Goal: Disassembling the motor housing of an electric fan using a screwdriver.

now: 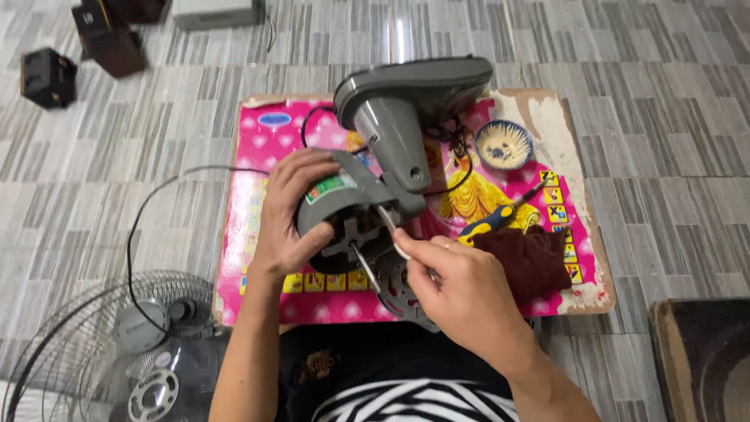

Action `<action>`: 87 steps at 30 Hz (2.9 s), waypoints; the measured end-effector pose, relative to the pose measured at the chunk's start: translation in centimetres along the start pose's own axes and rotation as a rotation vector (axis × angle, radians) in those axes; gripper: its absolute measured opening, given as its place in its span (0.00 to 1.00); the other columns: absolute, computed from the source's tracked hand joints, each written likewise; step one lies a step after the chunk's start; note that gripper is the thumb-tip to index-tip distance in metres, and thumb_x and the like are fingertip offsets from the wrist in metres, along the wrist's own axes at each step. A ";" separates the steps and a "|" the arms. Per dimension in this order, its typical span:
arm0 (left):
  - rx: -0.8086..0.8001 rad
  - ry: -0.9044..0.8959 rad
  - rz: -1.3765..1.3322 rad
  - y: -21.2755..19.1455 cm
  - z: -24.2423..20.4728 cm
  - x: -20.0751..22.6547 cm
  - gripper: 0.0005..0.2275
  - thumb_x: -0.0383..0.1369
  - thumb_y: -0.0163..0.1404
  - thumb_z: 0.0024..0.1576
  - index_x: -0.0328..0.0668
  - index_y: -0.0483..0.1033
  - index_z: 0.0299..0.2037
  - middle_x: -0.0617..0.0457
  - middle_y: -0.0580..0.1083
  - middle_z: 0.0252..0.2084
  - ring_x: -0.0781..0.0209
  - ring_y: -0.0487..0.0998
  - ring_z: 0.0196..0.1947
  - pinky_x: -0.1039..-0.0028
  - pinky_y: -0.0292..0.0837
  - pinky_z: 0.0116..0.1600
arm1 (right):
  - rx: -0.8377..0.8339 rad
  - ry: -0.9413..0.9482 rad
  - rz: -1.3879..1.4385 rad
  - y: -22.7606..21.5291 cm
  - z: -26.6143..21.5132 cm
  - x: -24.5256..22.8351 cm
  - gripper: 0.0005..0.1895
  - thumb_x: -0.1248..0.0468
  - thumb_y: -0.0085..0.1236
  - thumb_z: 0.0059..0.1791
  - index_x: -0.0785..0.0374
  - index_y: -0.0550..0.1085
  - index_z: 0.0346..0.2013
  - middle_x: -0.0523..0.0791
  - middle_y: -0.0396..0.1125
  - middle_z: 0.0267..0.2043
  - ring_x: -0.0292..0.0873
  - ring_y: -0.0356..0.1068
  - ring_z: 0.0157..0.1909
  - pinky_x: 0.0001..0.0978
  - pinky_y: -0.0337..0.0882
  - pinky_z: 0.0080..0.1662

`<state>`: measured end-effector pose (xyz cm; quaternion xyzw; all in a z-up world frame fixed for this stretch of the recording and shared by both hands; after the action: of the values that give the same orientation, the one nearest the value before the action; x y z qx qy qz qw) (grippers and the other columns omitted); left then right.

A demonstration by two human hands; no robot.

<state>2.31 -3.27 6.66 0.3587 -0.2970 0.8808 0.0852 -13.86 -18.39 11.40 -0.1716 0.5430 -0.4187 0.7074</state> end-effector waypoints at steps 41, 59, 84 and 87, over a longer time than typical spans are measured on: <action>0.104 -0.071 -0.213 0.4 -0.9 -3.0 0.45 0.68 0.48 0.43 0.42 0.70 0.64 0.46 0.73 0.60 0.47 0.65 0.69 0.56 0.52 0.75 | -0.313 0.007 -0.141 0.2 1.6 2.3 0.16 0.60 0.51 0.48 0.47 0.84 0.45 0.52 0.77 0.29 0.62 0.76 0.37 0.54 0.74 0.39; 0.095 0.032 -0.007 0.9 -1.8 -0.2 0.34 0.55 0.51 0.44 0.37 0.74 0.55 0.48 0.75 0.58 0.43 0.69 0.66 0.50 0.61 0.71 | 0.062 -0.006 -0.277 4.3 -4.3 3.4 0.22 0.69 0.58 0.45 0.56 0.79 0.54 0.41 0.64 0.19 0.41 0.59 0.13 0.35 0.61 0.20; 0.145 0.006 0.021 1.2 -1.5 -0.3 0.37 0.52 0.51 0.40 0.36 0.72 0.58 0.40 0.71 0.62 0.40 0.68 0.66 0.49 0.60 0.70 | 0.108 0.153 0.083 4.1 -7.2 4.6 0.19 0.72 0.58 0.44 0.63 0.79 0.51 0.44 0.78 0.34 0.37 0.65 0.18 0.28 0.66 0.23; 0.155 -0.010 0.037 1.5 -1.8 -0.4 0.38 0.54 0.51 0.40 0.37 0.73 0.59 0.39 0.69 0.63 0.40 0.68 0.65 0.49 0.59 0.70 | 0.118 0.217 0.184 3.9 -7.8 4.7 0.18 0.73 0.58 0.44 0.66 0.79 0.49 0.44 0.80 0.41 0.33 0.69 0.22 0.22 0.68 0.24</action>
<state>0.98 -3.37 4.72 0.3631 -0.2351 0.9007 0.0394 -19.15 -18.12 2.97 -0.0330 0.6041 -0.3992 0.6889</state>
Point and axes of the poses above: each hand's wrist, its own z-axis towards the middle knuckle, its own y-axis out of the palm, x = y × z, the point moved 5 cm from there along z, towards the middle knuckle
